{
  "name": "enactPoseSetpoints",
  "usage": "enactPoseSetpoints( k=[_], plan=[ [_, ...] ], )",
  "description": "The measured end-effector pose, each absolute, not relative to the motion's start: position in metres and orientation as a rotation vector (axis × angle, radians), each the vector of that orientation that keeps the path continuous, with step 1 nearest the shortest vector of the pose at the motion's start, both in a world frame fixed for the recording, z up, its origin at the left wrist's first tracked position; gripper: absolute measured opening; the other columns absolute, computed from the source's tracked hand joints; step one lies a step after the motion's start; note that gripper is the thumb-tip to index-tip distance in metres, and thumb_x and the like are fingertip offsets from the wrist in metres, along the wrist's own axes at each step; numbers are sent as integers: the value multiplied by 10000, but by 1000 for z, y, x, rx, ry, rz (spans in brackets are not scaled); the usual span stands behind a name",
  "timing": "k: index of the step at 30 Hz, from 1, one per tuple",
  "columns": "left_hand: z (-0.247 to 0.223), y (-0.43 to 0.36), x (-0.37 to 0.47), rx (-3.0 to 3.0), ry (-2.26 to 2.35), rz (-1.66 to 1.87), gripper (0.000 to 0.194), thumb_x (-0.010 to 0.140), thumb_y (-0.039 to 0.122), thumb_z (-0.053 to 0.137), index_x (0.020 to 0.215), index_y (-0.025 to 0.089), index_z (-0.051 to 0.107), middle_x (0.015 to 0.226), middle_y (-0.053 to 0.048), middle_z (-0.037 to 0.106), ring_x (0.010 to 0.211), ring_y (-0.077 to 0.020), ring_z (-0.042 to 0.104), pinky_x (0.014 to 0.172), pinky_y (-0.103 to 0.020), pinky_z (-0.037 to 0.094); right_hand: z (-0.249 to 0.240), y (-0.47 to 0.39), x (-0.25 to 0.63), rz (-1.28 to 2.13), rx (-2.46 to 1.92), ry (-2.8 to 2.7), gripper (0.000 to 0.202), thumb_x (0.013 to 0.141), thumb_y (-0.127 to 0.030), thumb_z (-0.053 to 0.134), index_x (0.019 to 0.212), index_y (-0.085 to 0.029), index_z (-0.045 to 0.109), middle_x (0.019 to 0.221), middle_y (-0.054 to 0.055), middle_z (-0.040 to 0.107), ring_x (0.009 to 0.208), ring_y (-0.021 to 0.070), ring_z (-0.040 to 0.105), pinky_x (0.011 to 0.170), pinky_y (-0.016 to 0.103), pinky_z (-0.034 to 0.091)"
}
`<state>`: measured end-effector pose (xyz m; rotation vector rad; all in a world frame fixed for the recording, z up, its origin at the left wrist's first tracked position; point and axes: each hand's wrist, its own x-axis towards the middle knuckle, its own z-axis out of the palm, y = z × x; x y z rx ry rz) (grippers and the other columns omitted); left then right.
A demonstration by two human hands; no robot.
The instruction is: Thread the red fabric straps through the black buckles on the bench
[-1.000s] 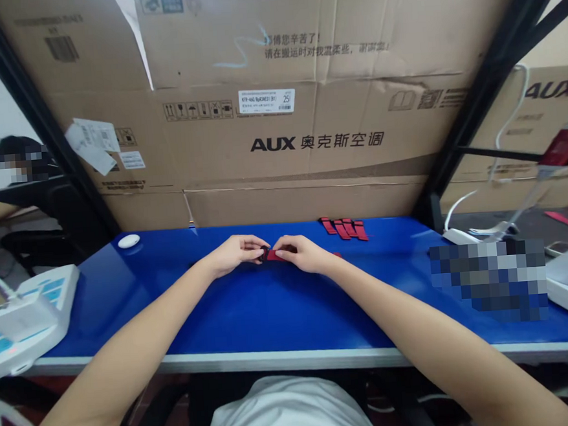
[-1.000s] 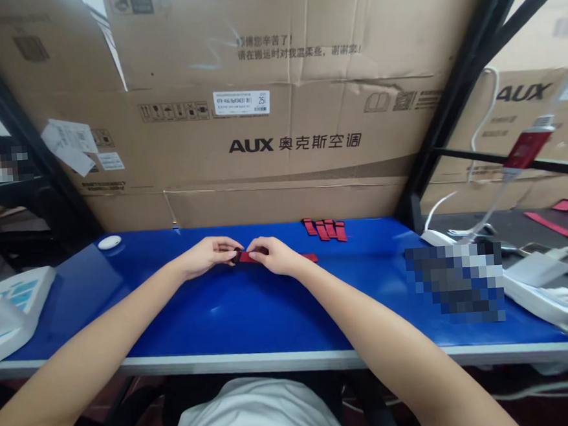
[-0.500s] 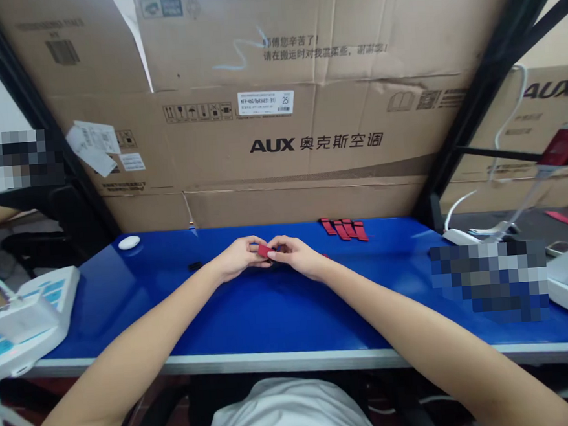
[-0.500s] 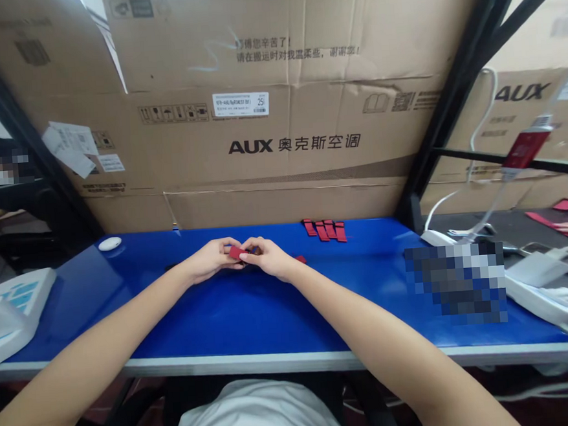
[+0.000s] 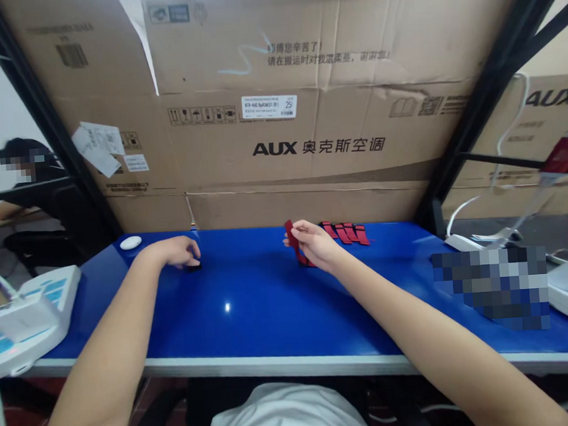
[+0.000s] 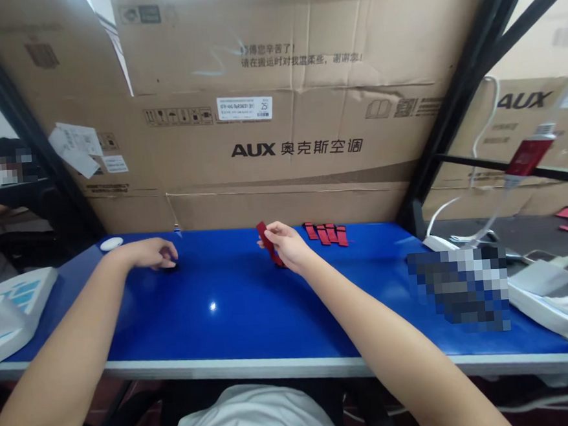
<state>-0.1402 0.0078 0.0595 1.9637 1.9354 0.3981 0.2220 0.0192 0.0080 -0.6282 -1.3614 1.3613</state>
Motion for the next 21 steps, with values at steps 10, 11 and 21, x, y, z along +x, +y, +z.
enactPoseSetpoints(
  k=[10,11,21],
  plan=[
    [46,10,-80,1894,1442,256,287,550,267,823,773,147,689,622,-16,654,541,-173,635,538,-250,479,6,14,222,1117,-811,-1643,251,791,-433,618,830,-216,497,677,-28,576,506,96,464,529,247,364],
    [44,9,-71,1901,1355,345,290,579,294,819,796,145,696,652,-23,660,558,-168,640,567,-263,498,6,12,220,1070,-834,-1722,230,807,-420,598,829,-214,498,660,-32,563,511,99,468,534,245,365],
    [22,-3,-6,1511,915,931,378,655,298,828,959,118,693,894,-75,693,835,-174,661,851,-379,550,4,4,217,892,-855,-2060,106,851,-298,507,816,-198,514,668,-17,556,627,142,554,626,271,419]
  ],
)
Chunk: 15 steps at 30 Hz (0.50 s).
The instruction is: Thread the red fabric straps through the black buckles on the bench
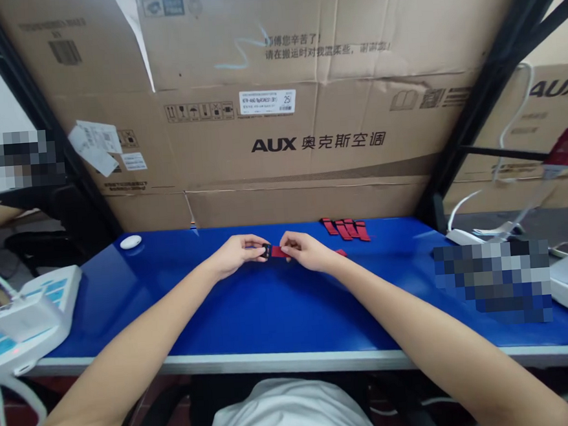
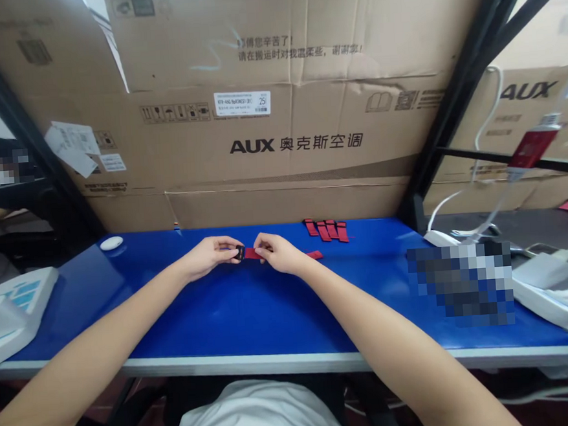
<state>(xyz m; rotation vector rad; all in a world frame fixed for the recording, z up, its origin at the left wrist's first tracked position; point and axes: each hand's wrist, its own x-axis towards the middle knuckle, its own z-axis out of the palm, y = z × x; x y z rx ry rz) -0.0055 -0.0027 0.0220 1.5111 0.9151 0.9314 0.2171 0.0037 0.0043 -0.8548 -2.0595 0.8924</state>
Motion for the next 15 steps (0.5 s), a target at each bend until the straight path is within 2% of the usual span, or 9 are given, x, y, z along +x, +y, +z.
enactPoseSetpoints(
  k=[7,12,15],
  plan=[
    [21,-8,2,1452,825,941,368,663,270,829,975,122,703,897,-78,709,829,-169,666,844,-362,551,11,2,217,900,-732,-2052,200,848,-377,554,808,-182,573,717,-15,541,624,114,447,614,258,371],
    [21,-8,4,1383,795,995,354,656,235,835,966,118,710,900,-79,711,811,-163,674,849,-350,545,13,-2,212,1116,-714,-1859,234,797,-409,632,819,-185,568,699,-31,505,590,102,426,579,252,349],
    [18,-8,7,1335,786,1045,368,618,194,853,950,122,712,933,-79,711,835,-173,680,876,-367,541,11,-5,207,1287,-670,-1658,257,765,-390,671,927,-219,569,795,-26,530,609,100,441,557,237,338]
  ],
)
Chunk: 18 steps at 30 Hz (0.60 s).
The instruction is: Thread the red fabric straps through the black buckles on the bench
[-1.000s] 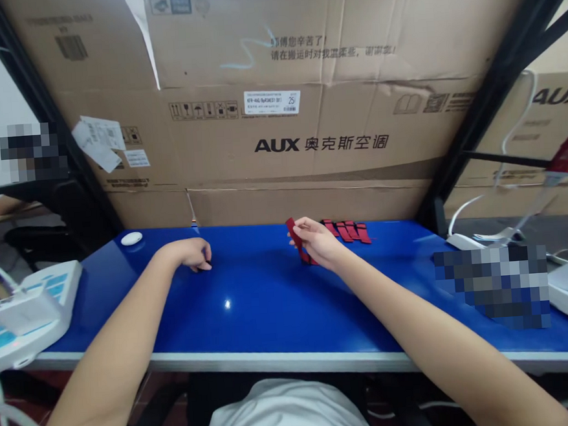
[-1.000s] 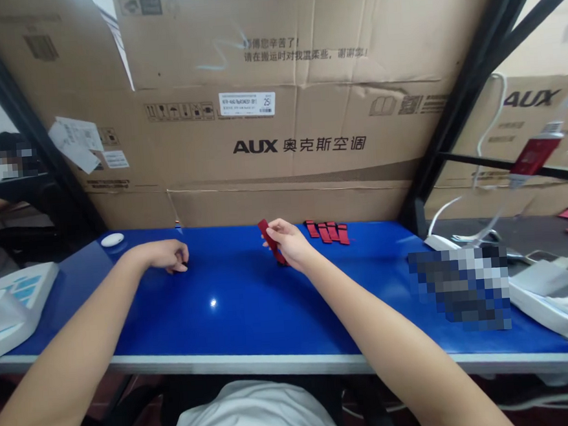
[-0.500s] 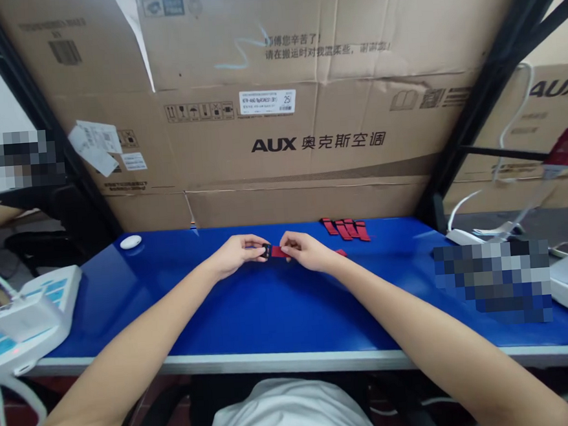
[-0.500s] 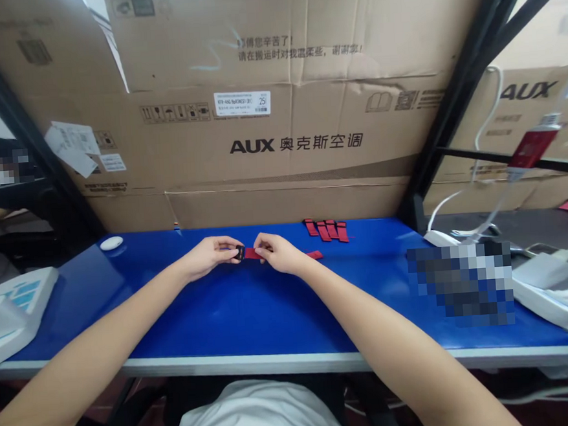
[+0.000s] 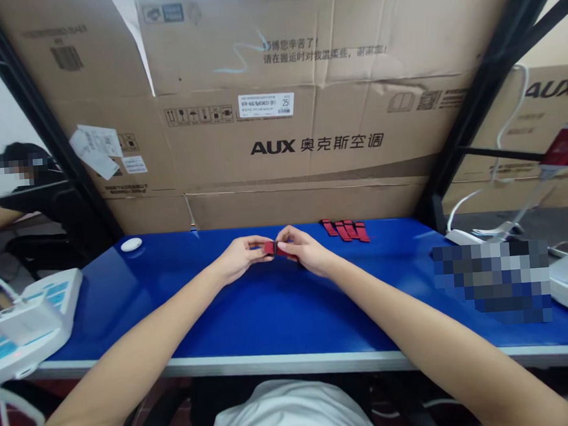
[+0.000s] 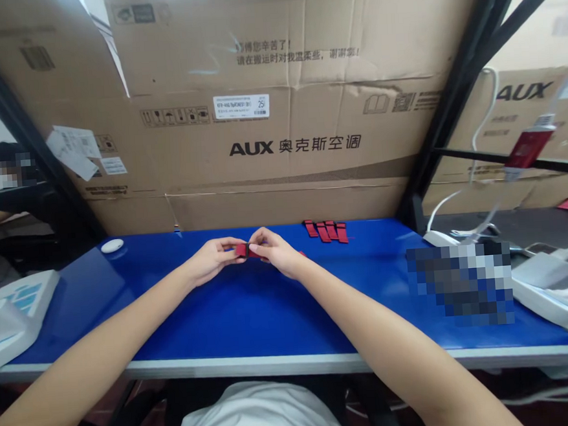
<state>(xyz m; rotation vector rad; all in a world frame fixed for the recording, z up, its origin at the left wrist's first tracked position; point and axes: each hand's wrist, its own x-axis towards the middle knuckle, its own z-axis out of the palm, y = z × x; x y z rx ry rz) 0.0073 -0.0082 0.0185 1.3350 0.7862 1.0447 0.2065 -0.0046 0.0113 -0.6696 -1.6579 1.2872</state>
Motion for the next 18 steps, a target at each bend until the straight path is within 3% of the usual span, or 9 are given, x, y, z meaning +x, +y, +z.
enactPoseSetpoints(
  k=[4,8,11,18],
  plan=[
    [16,-11,13,1297,774,1004,347,617,188,852,924,105,714,938,-89,710,893,-195,680,917,-383,529,6,-5,200,1358,-620,-1608,350,745,-372,690,1061,-257,595,972,-2,570,694,110,484,616,242,370],
    [13,-14,19,1342,812,959,317,617,189,846,889,95,714,886,-78,708,842,-187,680,907,-409,539,5,-2,201,1293,-618,-1658,191,718,-360,694,753,-182,633,984,32,587,865,160,533,795,290,401],
    [12,-13,22,1427,938,991,260,620,175,831,837,87,717,771,-60,698,743,-181,678,836,-413,571,9,1,207,1296,-609,-1600,140,703,-301,657,678,-175,602,1034,48,584,957,189,538,857,315,393],
    [12,-12,26,1522,1157,1070,167,659,85,748,823,91,713,652,-55,697,630,-194,695,702,-358,598,10,5,214,649,-916,-2081,77,715,-190,560,641,-171,572,810,14,503,732,138,484,725,287,391]
  ],
)
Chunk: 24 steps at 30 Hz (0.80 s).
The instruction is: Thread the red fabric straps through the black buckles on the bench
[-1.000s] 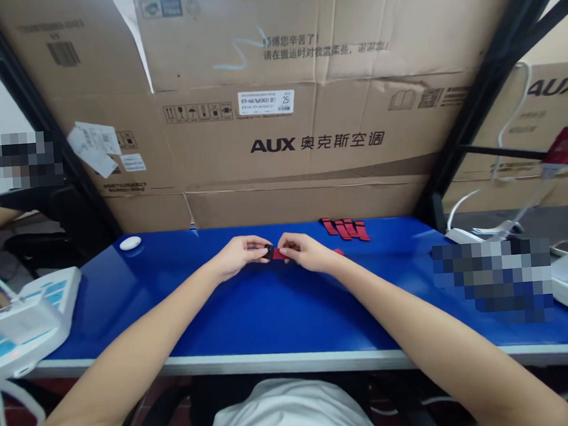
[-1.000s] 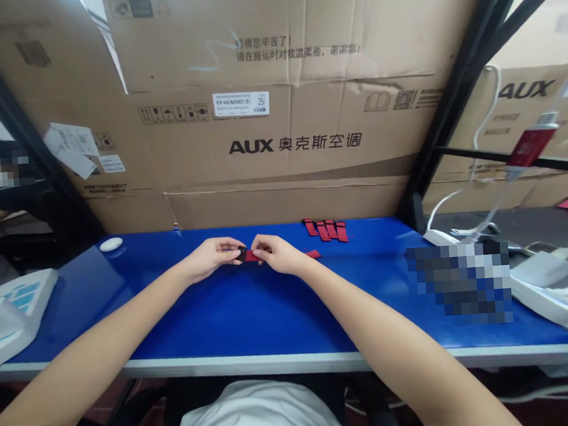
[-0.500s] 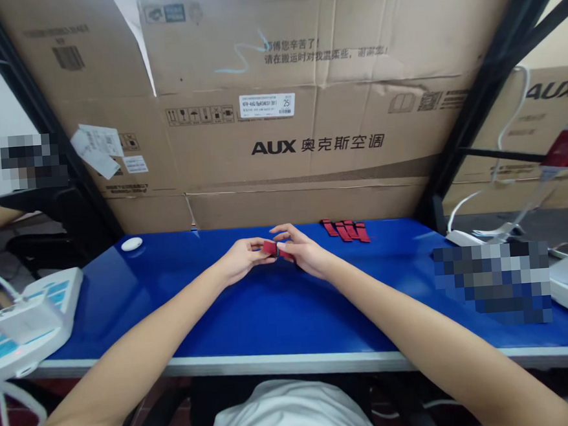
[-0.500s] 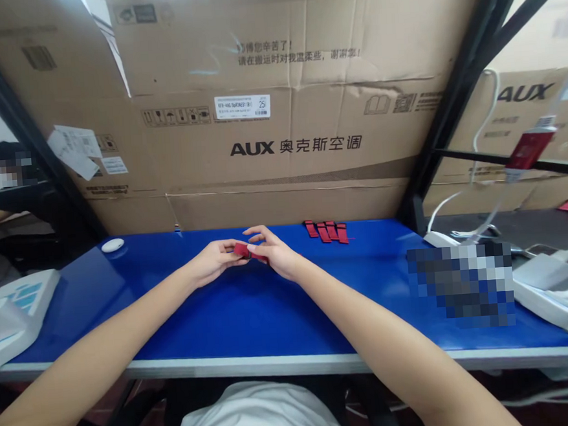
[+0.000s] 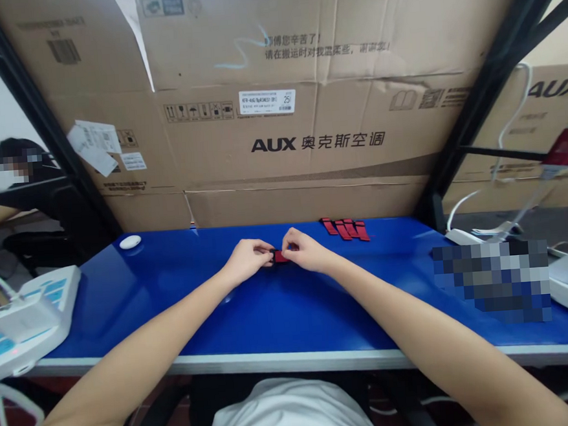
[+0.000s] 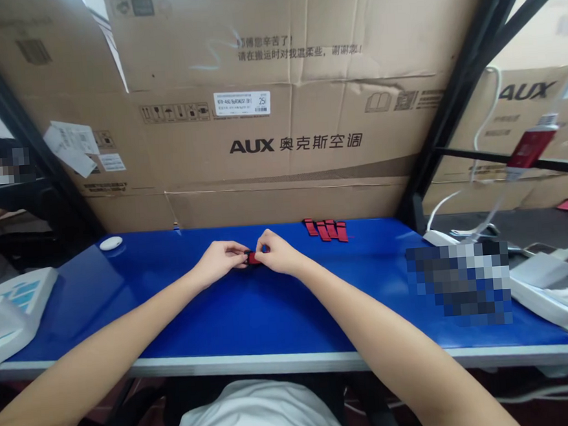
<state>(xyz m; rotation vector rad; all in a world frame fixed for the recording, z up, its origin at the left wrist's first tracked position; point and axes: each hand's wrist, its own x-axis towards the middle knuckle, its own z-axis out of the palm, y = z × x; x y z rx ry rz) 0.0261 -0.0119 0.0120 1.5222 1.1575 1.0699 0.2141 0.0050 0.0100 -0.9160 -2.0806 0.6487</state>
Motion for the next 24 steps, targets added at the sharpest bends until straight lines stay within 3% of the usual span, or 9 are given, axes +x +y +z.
enactPoseSetpoints(
  k=[6,11,13,15,17,20,24],
  plan=[
    [11,-14,28,1545,1120,1082,136,699,154,749,816,95,713,731,-76,714,676,-194,697,723,-373,599,5,3,204,526,-984,-2067,84,725,-163,581,642,-168,567,780,6,492,656,113,462,645,267,389],
    [14,-14,22,1515,948,1099,280,705,255,774,931,103,710,925,-108,721,808,-200,688,772,-374,578,6,6,209,970,-875,-1893,152,800,-326,602,777,-178,581,689,15,583,607,140,541,617,297,446],
    [17,-14,18,1536,912,1062,321,697,283,783,959,112,710,935,-108,722,818,-195,681,775,-361,565,5,11,214,1034,-860,-1835,128,845,-303,540,871,-181,569,710,24,603,615,151,565,638,321,475],
    [19,-14,15,1584,904,984,326,688,295,791,951,118,715,880,-97,723,754,-171,668,762,-348,552,2,16,221,838,-918,-1881,131,826,-183,518,938,-185,586,837,45,594,724,157,583,733,342,493],
    [22,-17,13,1652,889,875,310,693,300,787,938,124,719,855,-92,721,702,-152,652,751,-337,538,-3,20,227,579,-1004,-1984,315,762,-74,534,1037,-206,611,1005,64,538,907,171,564,875,362,465],
    [27,-22,12,1754,825,730,285,700,311,778,923,139,730,890,-100,721,728,-165,654,744,-326,522,-9,25,233,400,-1105,-2137,478,720,-53,603,1151,-258,612,1144,80,466,1101,215,469,1011,412,375],
    [29,-18,6,1814,831,741,263,708,303,763,922,153,734,918,-103,721,773,-187,659,722,-313,517,-12,34,238,346,-1233,-2169,89,762,-200,664,850,-189,674,999,85,551,995,229,490,929,401,403]
  ],
)
